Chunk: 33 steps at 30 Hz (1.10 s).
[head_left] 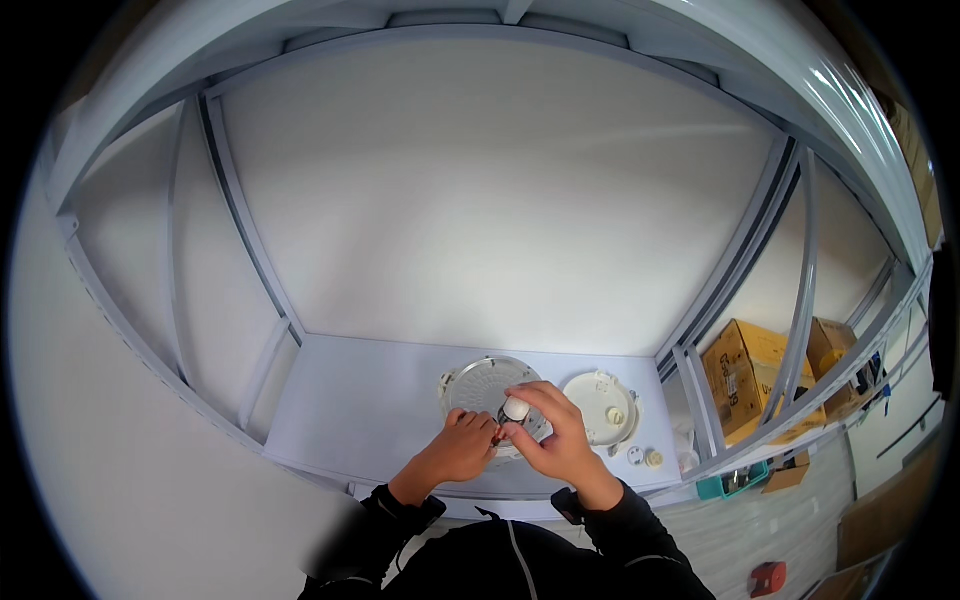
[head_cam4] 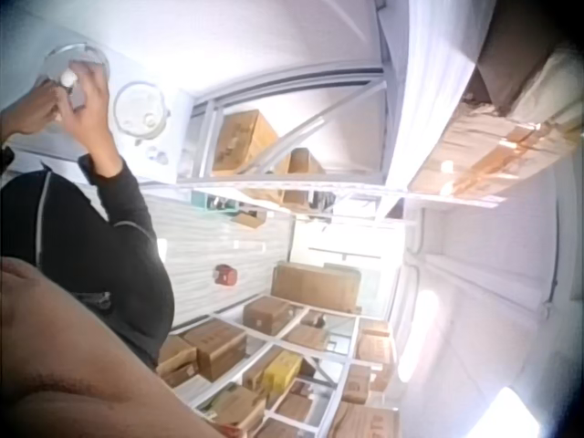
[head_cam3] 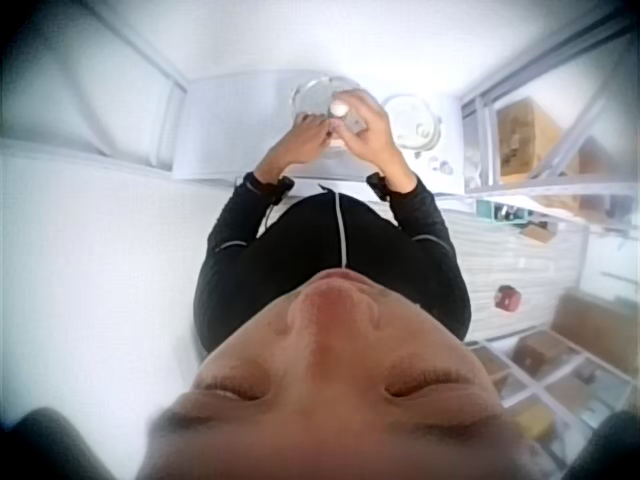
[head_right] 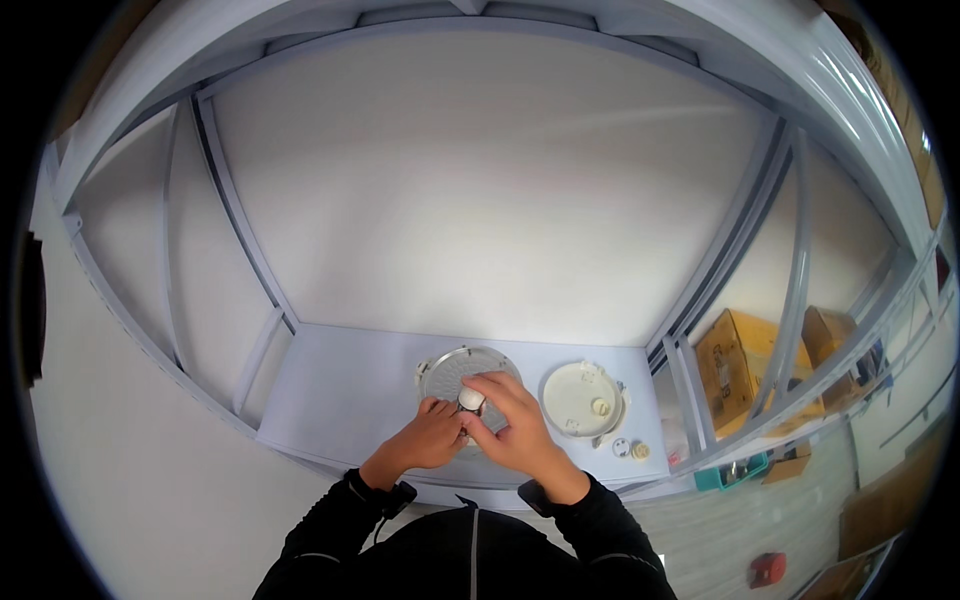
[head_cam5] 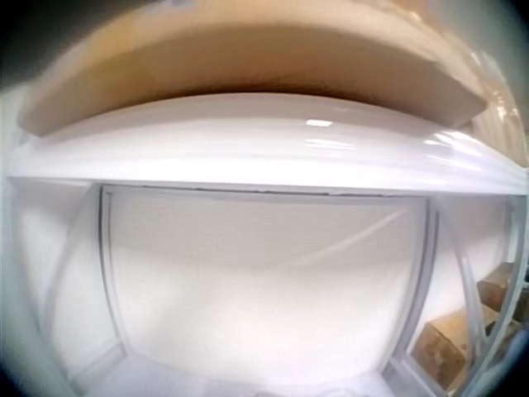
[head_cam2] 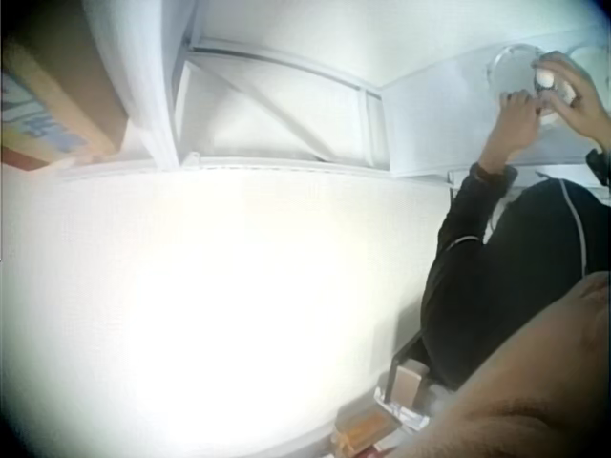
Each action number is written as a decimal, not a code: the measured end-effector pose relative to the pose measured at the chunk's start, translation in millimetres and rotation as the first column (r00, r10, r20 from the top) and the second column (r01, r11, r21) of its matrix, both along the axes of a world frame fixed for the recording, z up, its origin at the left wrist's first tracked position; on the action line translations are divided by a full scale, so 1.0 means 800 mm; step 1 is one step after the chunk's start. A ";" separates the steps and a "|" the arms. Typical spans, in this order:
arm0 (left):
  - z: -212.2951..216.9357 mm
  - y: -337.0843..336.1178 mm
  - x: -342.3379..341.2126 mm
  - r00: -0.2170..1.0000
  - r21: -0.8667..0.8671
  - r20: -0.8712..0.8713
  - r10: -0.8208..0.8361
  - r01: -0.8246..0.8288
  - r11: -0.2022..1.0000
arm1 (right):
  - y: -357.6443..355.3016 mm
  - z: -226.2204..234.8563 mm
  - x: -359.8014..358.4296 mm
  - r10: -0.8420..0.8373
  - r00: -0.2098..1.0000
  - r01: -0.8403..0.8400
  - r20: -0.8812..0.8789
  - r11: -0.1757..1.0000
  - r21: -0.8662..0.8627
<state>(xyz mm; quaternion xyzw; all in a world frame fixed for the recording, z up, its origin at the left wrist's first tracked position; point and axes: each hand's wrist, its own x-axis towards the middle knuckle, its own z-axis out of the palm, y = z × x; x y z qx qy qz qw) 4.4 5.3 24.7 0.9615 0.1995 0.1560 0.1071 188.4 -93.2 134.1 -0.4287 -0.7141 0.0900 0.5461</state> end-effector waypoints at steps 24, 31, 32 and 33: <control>-0.003 0.001 0.001 1.000 -0.043 -0.026 0.003 -0.004 0.999 | 0.004 0.003 -0.003 0.019 0.999 -0.017 0.051 0.999 -0.028; 0.009 -0.004 0.002 0.996 -0.064 0.081 0.022 -0.017 0.998 | 0.004 0.004 0.006 -0.003 1.000 0.002 0.013 0.998 0.067; 0.016 -0.006 0.004 0.995 -0.078 0.094 0.027 -0.019 0.997 | 0.004 0.004 0.010 -0.006 1.000 0.006 0.002 0.997 0.072; 0.019 -0.006 0.004 0.994 -0.084 0.102 0.035 -0.026 0.996 | 0.005 0.003 0.012 -0.008 1.000 0.009 -0.017 0.997 0.071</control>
